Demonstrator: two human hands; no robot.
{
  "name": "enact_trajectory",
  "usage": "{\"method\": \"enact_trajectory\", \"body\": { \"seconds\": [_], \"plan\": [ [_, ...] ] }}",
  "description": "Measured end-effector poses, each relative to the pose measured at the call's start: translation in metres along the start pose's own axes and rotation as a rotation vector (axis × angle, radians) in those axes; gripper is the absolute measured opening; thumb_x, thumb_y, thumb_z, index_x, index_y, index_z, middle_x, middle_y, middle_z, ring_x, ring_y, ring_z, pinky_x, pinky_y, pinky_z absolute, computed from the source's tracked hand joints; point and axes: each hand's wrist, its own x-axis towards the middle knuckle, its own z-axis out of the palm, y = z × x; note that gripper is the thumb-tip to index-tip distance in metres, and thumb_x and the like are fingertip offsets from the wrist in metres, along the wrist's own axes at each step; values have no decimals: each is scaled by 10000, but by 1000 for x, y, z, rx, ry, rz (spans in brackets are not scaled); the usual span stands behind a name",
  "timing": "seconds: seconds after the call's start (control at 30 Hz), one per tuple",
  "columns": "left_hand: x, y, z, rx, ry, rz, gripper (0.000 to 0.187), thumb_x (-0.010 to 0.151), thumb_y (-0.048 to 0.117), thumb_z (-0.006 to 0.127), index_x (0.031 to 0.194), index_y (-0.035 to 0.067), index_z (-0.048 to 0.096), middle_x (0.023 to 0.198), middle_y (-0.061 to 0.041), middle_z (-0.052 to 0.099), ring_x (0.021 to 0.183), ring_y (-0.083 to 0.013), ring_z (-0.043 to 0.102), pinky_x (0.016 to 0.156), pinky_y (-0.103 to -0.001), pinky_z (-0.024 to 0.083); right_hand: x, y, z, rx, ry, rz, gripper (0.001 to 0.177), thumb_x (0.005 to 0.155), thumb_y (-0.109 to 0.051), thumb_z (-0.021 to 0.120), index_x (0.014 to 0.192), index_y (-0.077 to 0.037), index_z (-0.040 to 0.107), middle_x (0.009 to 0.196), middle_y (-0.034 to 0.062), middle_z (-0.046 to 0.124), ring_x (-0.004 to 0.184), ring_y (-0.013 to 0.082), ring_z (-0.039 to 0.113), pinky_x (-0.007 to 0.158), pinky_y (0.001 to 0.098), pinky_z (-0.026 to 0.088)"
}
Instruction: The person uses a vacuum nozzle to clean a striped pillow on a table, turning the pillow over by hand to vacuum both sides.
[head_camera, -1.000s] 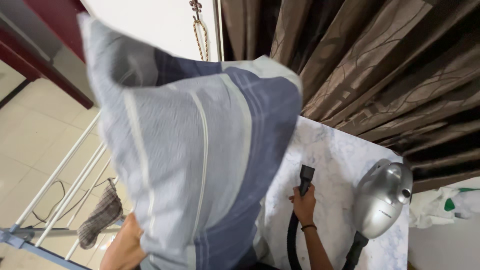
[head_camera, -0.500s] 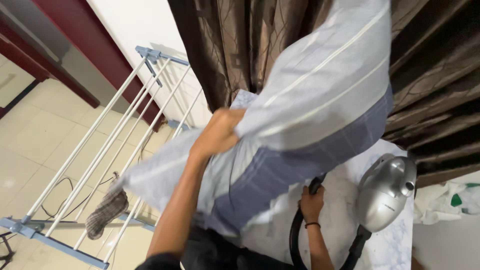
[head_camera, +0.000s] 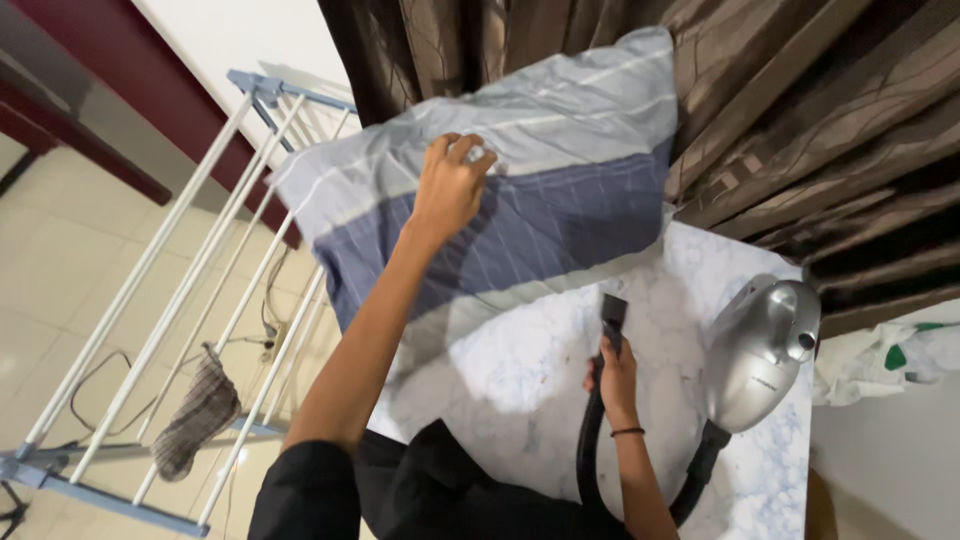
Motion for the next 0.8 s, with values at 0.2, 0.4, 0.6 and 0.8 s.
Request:
{"method": "enact_trajectory", "body": {
  "seconds": [0.2,0.4,0.6,0.8],
  "plan": [
    [-135,44,3,-211,-136,-375,193,886,54,715,1078,55,716,1119,-107,634,1037,-341,553,933,-457,483,-11,11,31,58,-202,155,332,1018,-348,536,1209,-79,578,618,81,561,375,173,491,367,320,407],
    [-295,73,12,214,-426,-330,676,815,18,656,1453,238,613,1617,-141,428,1445,-373,436,1167,-576,349,-37,-1,68,-156,-331,275,250,989,-276,556,1171,-106,564,647,59,566,410,162,552,389,328,466],
    [-308,90,24,148,-307,-587,641,835,33,639,1421,288,585,1631,-194,342,1489,-486,317,1163,-688,269,-47,-11,97,-362,-411,124,228,1000,-248,603,1095,-42,594,651,57,588,396,150,550,361,307,443],
    [-310,98,22,119,-310,-621,663,804,18,643,1423,253,602,1644,-218,305,1492,-500,291,1157,-724,243,-35,-15,119,-419,-237,-13,220,979,-262,623,1125,-98,635,624,18,557,406,106,501,365,302,430]
  ]
}}
